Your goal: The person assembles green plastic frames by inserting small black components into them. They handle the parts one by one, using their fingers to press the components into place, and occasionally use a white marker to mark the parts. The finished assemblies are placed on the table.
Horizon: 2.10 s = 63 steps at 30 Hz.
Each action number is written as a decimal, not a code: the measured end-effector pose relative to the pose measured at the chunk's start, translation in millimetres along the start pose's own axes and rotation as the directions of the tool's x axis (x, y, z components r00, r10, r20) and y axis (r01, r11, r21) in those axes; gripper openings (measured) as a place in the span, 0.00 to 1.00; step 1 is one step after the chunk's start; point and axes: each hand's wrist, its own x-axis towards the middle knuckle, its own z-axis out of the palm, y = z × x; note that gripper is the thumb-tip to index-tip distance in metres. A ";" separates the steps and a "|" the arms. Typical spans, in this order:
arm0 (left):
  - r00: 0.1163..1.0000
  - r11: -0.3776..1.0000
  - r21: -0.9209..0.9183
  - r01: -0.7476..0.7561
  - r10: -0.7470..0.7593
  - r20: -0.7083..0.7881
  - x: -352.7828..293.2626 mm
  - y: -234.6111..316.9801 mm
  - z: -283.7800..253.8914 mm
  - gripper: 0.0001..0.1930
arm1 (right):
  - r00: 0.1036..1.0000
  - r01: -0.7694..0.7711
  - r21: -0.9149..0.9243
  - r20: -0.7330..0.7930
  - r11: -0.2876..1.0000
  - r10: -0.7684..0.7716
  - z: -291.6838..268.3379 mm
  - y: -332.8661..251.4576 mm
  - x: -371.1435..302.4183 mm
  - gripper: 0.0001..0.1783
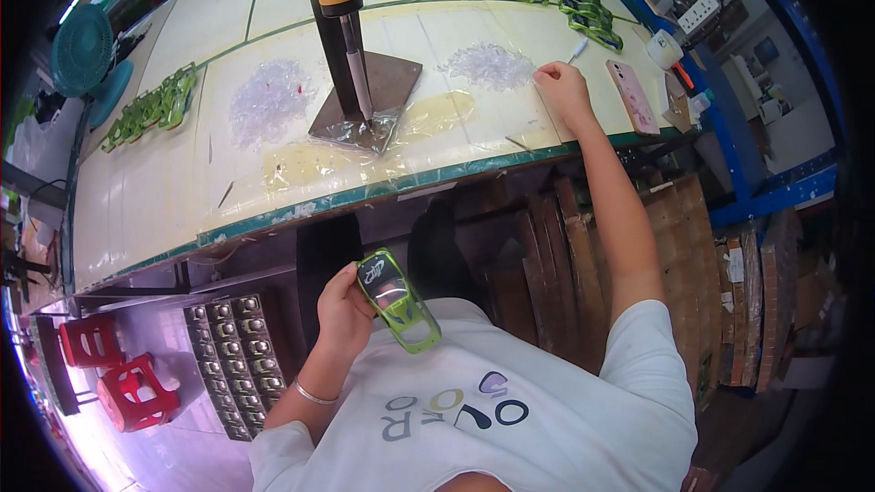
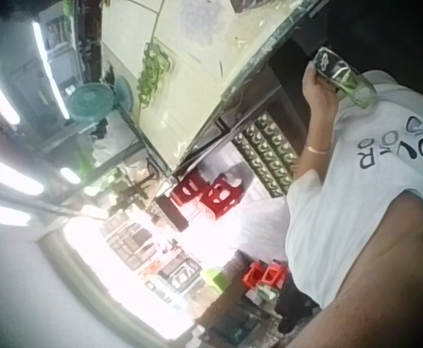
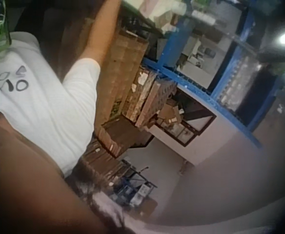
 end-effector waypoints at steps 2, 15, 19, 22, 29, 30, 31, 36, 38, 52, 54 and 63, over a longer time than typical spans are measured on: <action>1.000 1.000 0.020 0.002 -0.003 0.010 1.0 0.0 -2.7 0.14 | 0.999 0.023 -0.145 0.033 0.989 -0.019 -0.3 -9.7 -2.7 0.12; 0.999 0.996 0.089 -0.014 0.011 0.030 3.9 -5.8 3.4 0.14 | 0.995 -0.099 0.449 0.070 0.888 0.075 -11.1 11.7 -5.4 0.07; 0.989 0.975 0.201 -0.092 0.066 0.131 -1.1 0.1 7.8 0.14 | 0.945 -0.269 0.786 0.328 0.557 -0.006 -28.6 -15.8 -33.6 0.05; 0.967 0.907 0.376 -0.189 0.105 0.232 -6.7 7.2 17.0 0.14 | 0.821 -0.445 0.800 0.544 0.402 -0.173 -35.3 -59.4 -91.9 0.04; 0.877 0.779 0.488 -0.394 0.160 0.453 -17.5 17.0 50.8 0.13 | 0.591 -0.568 0.728 0.685 0.383 -0.426 -8.9 -116.6 -189.0 0.04; 0.874 0.761 0.504 -0.409 0.169 0.455 -18.8 17.8 52.3 0.13 | 0.593 -0.566 0.725 0.689 0.392 -0.416 -9.5 -117.0 -189.1 0.04; 0.872 0.743 0.519 -0.423 0.179 0.456 -20.4 18.6 53.5 0.13 | 0.595 -0.564 0.721 0.693 0.402 -0.407 -9.6 -117.2 -188.7 0.04; 0.860 0.679 0.565 -0.469 0.207 0.466 -24.4 20.0 56.2 0.13 | 0.559 -0.583 0.694 0.720 0.423 -0.410 -12.3 -118.2 -189.5 0.03; 0.858 0.669 0.572 -0.475 0.207 0.470 -25.3 19.9 57.3 0.13 | 0.568 -0.582 0.701 0.713 0.413 -0.411 -12.4 -119.5 -189.9 0.03; 0.816 0.471 0.681 -0.562 0.177 0.551 -30.2 21.7 58.6 0.14 | 0.403 -0.651 0.592 0.800 0.476 -0.444 -11.3 -118.7 -182.1 0.09; 0.828 0.508 0.673 -0.537 0.167 0.535 -30.5 21.2 58.4 0.14 | 0.348 -0.653 0.559 0.821 0.511 -0.452 -12.2 -118.2 -181.0 0.10; 0.845 0.641 0.615 -0.460 0.103 0.524 -32.6 20.6 55.5 0.14 | 0.346 -0.625 0.588 0.798 0.513 -0.494 -13.2 -115.0 -188.0 0.10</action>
